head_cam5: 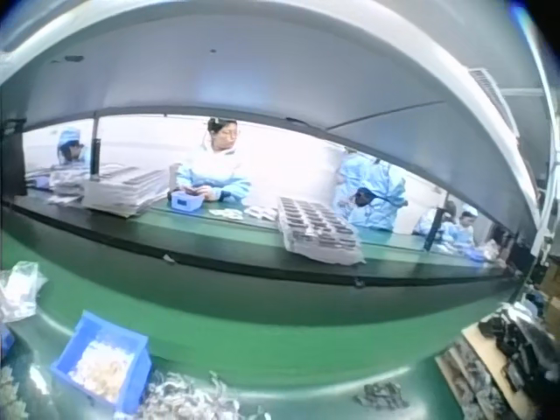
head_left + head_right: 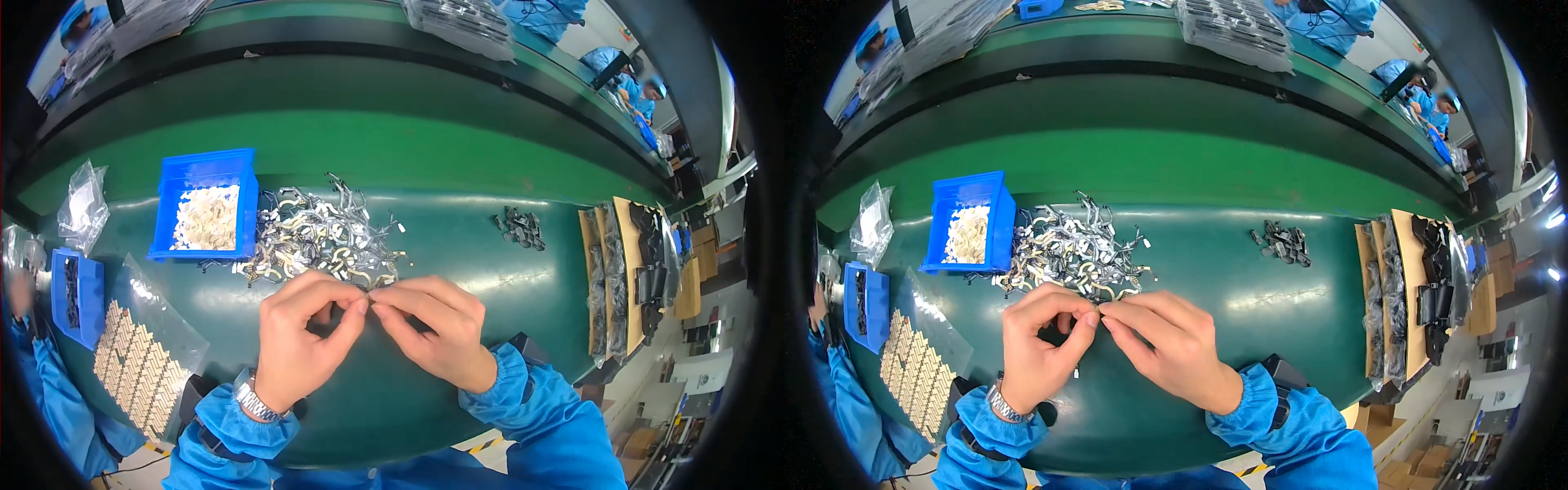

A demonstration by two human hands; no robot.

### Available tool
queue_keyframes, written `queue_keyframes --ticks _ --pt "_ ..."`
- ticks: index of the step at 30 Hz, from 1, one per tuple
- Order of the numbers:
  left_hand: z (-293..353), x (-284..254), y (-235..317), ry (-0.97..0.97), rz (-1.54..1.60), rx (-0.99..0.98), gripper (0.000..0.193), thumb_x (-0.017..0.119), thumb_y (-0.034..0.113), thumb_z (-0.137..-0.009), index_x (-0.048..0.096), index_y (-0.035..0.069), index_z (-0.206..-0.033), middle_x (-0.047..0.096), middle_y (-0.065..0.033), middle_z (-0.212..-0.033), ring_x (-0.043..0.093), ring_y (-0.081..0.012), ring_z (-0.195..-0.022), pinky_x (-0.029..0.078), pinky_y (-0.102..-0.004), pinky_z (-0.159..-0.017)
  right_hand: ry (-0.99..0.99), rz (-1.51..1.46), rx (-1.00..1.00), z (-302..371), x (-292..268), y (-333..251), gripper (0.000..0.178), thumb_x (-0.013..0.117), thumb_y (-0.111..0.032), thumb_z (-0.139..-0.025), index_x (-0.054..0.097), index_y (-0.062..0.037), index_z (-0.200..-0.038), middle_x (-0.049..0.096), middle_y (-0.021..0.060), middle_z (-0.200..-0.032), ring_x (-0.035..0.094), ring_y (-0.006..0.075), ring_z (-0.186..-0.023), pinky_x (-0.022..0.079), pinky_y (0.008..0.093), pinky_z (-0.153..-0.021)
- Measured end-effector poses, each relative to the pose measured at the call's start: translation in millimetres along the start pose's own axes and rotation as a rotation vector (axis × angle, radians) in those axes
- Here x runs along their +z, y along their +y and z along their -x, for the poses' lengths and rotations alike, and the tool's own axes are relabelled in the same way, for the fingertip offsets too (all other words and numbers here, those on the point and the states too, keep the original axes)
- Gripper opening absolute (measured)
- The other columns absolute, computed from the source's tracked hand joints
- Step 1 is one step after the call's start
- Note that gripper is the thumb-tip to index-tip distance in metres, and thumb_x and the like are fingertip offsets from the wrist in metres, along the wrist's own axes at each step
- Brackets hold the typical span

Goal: Assembling small metal and plastic components at a factory workbench.

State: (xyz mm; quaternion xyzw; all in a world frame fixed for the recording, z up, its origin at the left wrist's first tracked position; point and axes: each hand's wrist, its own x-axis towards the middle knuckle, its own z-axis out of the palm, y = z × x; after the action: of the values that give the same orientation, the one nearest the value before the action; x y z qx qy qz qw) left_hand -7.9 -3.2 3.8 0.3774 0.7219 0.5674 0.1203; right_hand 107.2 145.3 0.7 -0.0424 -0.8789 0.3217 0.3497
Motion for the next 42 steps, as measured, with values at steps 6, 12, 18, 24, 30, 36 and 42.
queue_keyframes --ticks 6,12,18,24,30,36,42 --pt "0 3 -1 -0.022 0.011 -0.020 0.007 0.076 0.001 -0.084 0.075 0.003 -0.091 0.067 -0.0042 -0.081 0.053 -0.0105 -0.061 0.042 -0.0266 -0.056 -0.010 0.008 0.015 0 -1 1 0.022 0.084 0.001 -0.077 0.080 -0.0047 -0.098 0.075 0.0076 -0.090 0.070 0.0169 -0.068 0.056 0.0278 -0.058" --pt "0 2 0 -0.041 0.010 -0.003 0.010 0.075 0.000 -0.084 0.075 0.003 -0.093 0.067 -0.0050 -0.081 0.052 -0.0123 -0.058 0.043 -0.0284 -0.054 -0.014 -0.017 0.031 1 0 0 0.020 0.084 0.000 -0.077 0.079 -0.0049 -0.096 0.075 0.0078 -0.088 0.069 0.0163 -0.067 0.056 0.0278 -0.057" --pt "2 4 -4 -0.062 0.039 0.006 0.009 0.074 -0.001 -0.085 0.072 0.002 -0.094 0.065 -0.0056 -0.084 0.052 -0.0130 -0.060 0.044 -0.0285 -0.056 -0.024 -0.024 0.071 1 -1 -2 0.017 0.082 -0.001 -0.080 0.075 -0.0047 -0.095 0.074 0.0065 -0.086 0.068 0.0196 -0.067 0.055 0.0298 -0.056" --pt "0 5 0 -0.070 0.042 0.023 0.008 0.073 -0.002 -0.086 0.070 0.001 -0.093 0.065 -0.0058 -0.085 0.053 -0.0130 -0.063 0.044 -0.0282 -0.058 -0.069 -0.058 0.161 1 -5 -1 0.015 0.081 -0.002 -0.082 0.075 -0.0054 -0.096 0.073 0.0068 -0.085 0.066 0.0172 -0.064 0.052 0.0285 -0.055" --pt "-1 2 -4 -0.055 0.081 0.006 0.006 0.072 -0.002 -0.086 0.069 0.001 -0.091 0.065 -0.0059 -0.086 0.053 -0.0139 -0.065 0.045 -0.0283 -0.060 -0.117 -0.256 0.388 6 1 10 0.008 0.076 -0.002 -0.089 0.073 -0.0021 -0.097 0.069 0.0047 -0.083 0.064 0.0092 -0.068 0.050 0.0238 -0.060" --pt "-3 13 -13 0.142 -0.054 0.139 0.005 0.071 0.009 -0.084 0.066 0.010 -0.087 0.065 -0.0076 -0.082 0.067 -0.0322 -0.074 0.054 -0.0430 -0.063 0.153 -0.320 0.220 -20 4 8 0.004 0.069 0.004 -0.093 0.070 0.0034 -0.097 0.070 0.0081 -0.091 0.067 0.0142 -0.084 0.055 0.0278 -0.075" --pt "6 -2 -22 0.148 -0.175 0.119 0.015 0.073 0.017 -0.084 0.070 0.005 -0.091 0.069 -0.0177 -0.080 0.069 -0.0399 -0.074 0.054 -0.0500 -0.064 -0.098 -0.086 -0.335 -129 78 -67 0.007 0.075 -0.004 -0.081 0.072 -0.0037 -0.087 0.068 0.0111 -0.077 0.067 0.0301 -0.073 0.056 0.0378 -0.068"
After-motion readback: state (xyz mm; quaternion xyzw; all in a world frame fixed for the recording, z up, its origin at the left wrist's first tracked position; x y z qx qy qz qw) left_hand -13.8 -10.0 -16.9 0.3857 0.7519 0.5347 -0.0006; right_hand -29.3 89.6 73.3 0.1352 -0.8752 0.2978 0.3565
